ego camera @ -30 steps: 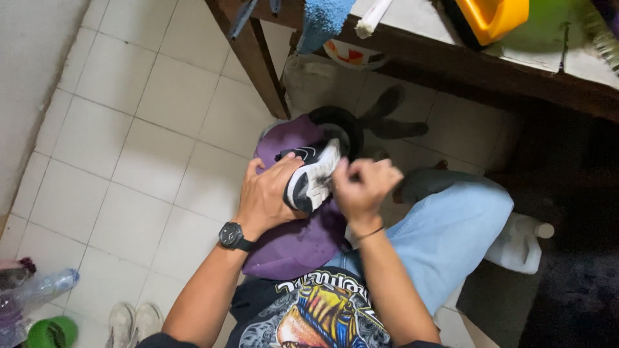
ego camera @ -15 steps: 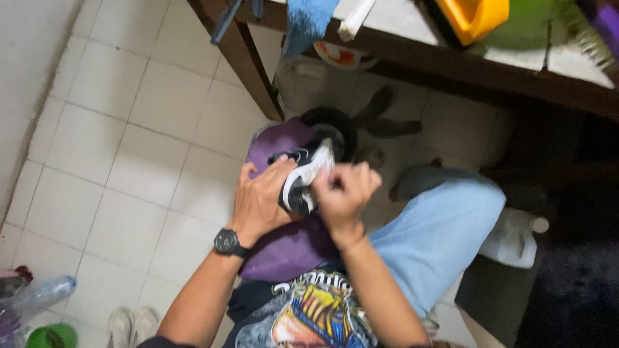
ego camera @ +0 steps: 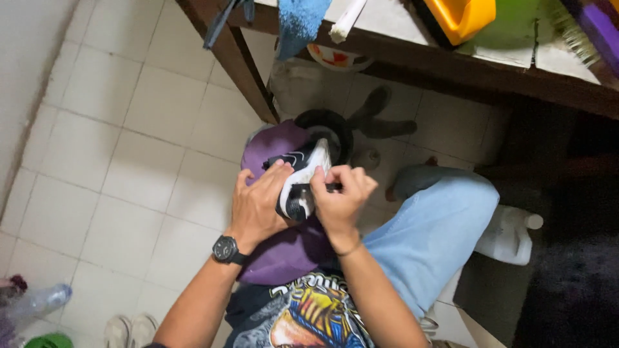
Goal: The person scrubs the sole of a white sneaker using a purple brush and a smaller black brush, repeatedly dipping the brushes into a green bowl of soapy water. The person rotates the shoe to clean different areas of the sole and continues scrubbing throughout the clip.
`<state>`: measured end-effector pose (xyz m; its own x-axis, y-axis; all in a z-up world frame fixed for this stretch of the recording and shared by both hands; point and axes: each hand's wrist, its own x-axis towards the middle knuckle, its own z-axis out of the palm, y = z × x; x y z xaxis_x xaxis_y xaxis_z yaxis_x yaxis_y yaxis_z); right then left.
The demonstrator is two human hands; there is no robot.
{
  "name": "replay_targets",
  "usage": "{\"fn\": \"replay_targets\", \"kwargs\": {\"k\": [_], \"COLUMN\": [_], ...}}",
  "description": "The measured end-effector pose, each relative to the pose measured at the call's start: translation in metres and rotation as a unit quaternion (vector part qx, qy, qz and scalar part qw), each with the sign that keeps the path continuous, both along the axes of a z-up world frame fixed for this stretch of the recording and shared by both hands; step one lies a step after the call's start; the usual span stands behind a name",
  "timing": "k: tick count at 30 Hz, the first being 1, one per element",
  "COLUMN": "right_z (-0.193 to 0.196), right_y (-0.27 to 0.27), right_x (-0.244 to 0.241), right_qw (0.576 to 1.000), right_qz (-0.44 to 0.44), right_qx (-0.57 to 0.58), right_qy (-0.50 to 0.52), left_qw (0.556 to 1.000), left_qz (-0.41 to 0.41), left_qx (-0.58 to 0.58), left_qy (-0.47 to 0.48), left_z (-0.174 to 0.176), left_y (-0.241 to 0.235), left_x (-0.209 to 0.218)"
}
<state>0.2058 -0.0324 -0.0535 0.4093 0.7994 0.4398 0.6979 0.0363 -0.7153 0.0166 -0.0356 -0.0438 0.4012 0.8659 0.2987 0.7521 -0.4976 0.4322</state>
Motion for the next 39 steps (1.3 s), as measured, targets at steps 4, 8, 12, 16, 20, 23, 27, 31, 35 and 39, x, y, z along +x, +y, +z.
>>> {"fn": "replay_targets", "kwargs": {"k": [4,8,12,16,20,23,27,31,35,39], "right_z": [-0.043,0.018,-0.046,-0.014,-0.051,-0.012,-0.035,-0.029,-0.03,-0.062], "right_y": [0.013,-0.003,0.013,-0.005,0.01,0.007,-0.006,0.003,-0.008,0.019], "right_x": [0.017,-0.01,0.007,-0.007,0.008,0.01,-0.005,0.005,-0.021,0.013], "right_qw": [0.999,0.999,0.999,0.998,0.998,0.999,0.999,0.998,0.996,0.998], "right_qz": [-0.033,0.003,-0.03,-0.049,-0.051,-0.03,-0.008,-0.025,0.02,-0.059], "right_qx": [-0.027,-0.028,-0.04,-0.047,-0.041,-0.021,-0.017,0.015,0.08,0.035], "right_qy": [-0.015,0.031,-0.014,0.019,-0.006,0.002,0.036,0.05,0.033,0.011], "left_qw": [1.0,1.0,0.999,0.999,0.999,0.998,0.998,0.998,0.997,0.997], "left_qz": [0.005,0.006,0.01,0.011,0.014,0.016,0.015,0.0,-0.041,-0.031], "left_qx": [0.018,0.026,0.032,0.046,0.049,0.058,0.053,0.05,0.024,0.008], "left_qy": [-0.006,0.0,-0.012,0.009,-0.001,0.018,0.017,-0.027,-0.068,-0.064], "left_z": [-0.002,-0.001,-0.001,-0.003,0.008,0.003,0.008,0.011,0.027,0.033], "left_y": [-0.001,-0.002,-0.004,-0.01,-0.013,-0.016,-0.02,-0.016,-0.006,-0.01], "left_x": [-0.003,0.001,0.0,0.001,-0.001,0.005,-0.001,-0.005,-0.029,-0.047]}}
